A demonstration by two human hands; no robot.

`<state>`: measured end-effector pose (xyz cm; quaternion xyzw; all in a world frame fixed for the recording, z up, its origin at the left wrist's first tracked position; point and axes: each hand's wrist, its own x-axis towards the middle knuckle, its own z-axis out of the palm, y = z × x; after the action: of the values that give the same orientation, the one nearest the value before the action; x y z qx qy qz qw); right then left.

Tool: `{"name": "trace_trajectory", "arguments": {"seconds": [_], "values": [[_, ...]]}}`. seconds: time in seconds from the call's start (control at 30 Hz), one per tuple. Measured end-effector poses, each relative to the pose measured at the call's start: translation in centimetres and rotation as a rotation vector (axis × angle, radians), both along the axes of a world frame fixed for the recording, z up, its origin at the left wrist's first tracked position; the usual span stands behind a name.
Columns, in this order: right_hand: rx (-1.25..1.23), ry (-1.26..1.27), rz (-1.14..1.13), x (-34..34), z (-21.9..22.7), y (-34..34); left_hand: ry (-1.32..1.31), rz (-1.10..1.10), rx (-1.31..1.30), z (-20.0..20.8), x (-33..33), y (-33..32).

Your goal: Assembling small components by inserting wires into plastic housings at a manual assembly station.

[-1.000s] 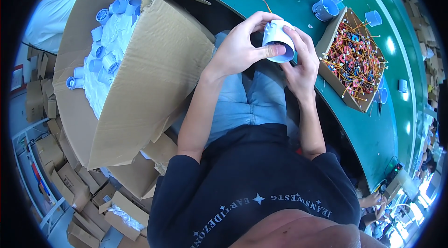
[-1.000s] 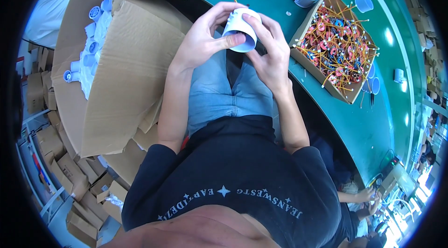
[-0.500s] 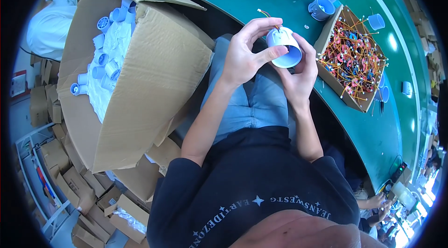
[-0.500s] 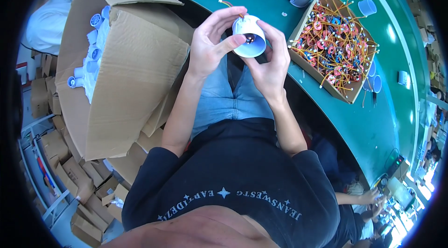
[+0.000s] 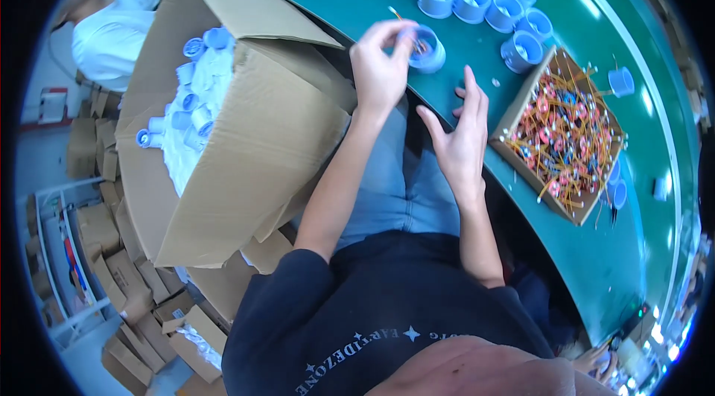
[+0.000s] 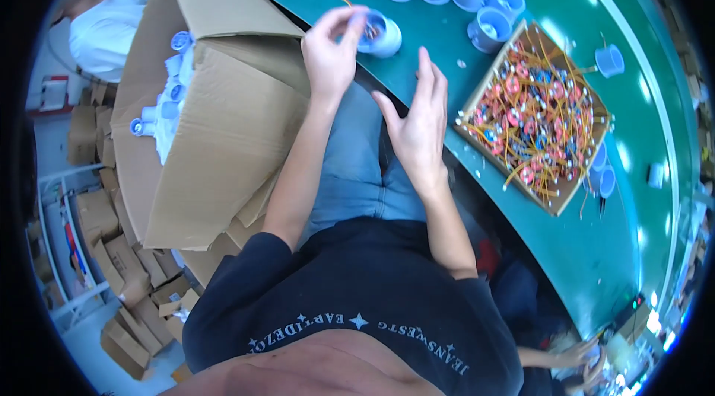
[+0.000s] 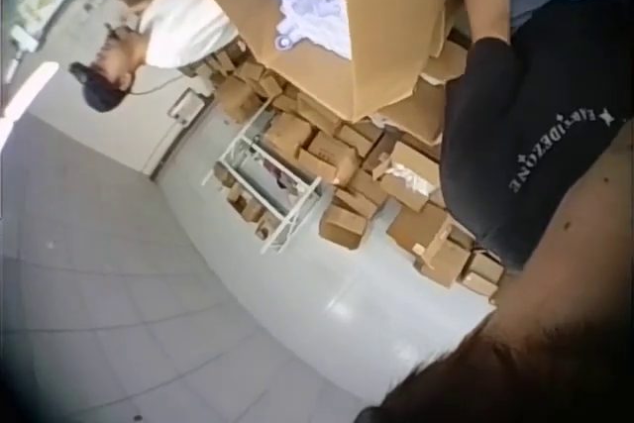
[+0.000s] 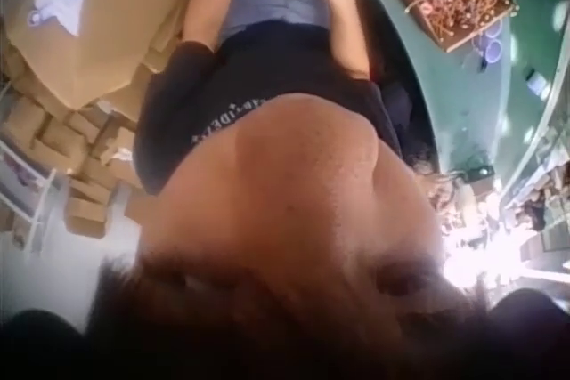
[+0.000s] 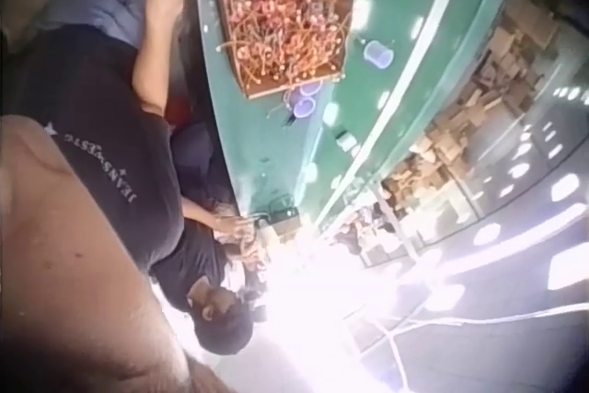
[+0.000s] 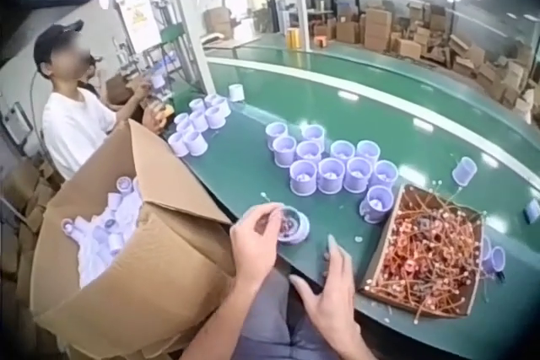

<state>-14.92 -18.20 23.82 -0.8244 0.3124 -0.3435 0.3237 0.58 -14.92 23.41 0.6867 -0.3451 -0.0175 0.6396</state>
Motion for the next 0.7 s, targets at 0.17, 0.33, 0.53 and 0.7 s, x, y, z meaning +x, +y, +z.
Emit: {"name": "trace_trajectory", "arguments": {"seconds": [0.17, 0.33, 0.53, 0.7], "values": [[0.065, -0.035, 0.069, -0.7, -0.4, 0.0, -0.115, 0.589, -0.016, -1.8, 11.4, -4.7], [0.053, -0.131, 0.117, -2.1, -1.8, -1.5, 0.090, 0.899, 0.120, -1.2, 15.4, -9.9], [0.042, -0.155, 0.168, -1.9, -2.5, -0.9, 0.132, 0.954, -0.029, -2.4, 15.5, -8.7], [0.020, -0.179, 0.169, -2.3, -1.8, -0.6, -0.133, 0.080, 0.103, -1.6, 5.4, -7.1]]}}
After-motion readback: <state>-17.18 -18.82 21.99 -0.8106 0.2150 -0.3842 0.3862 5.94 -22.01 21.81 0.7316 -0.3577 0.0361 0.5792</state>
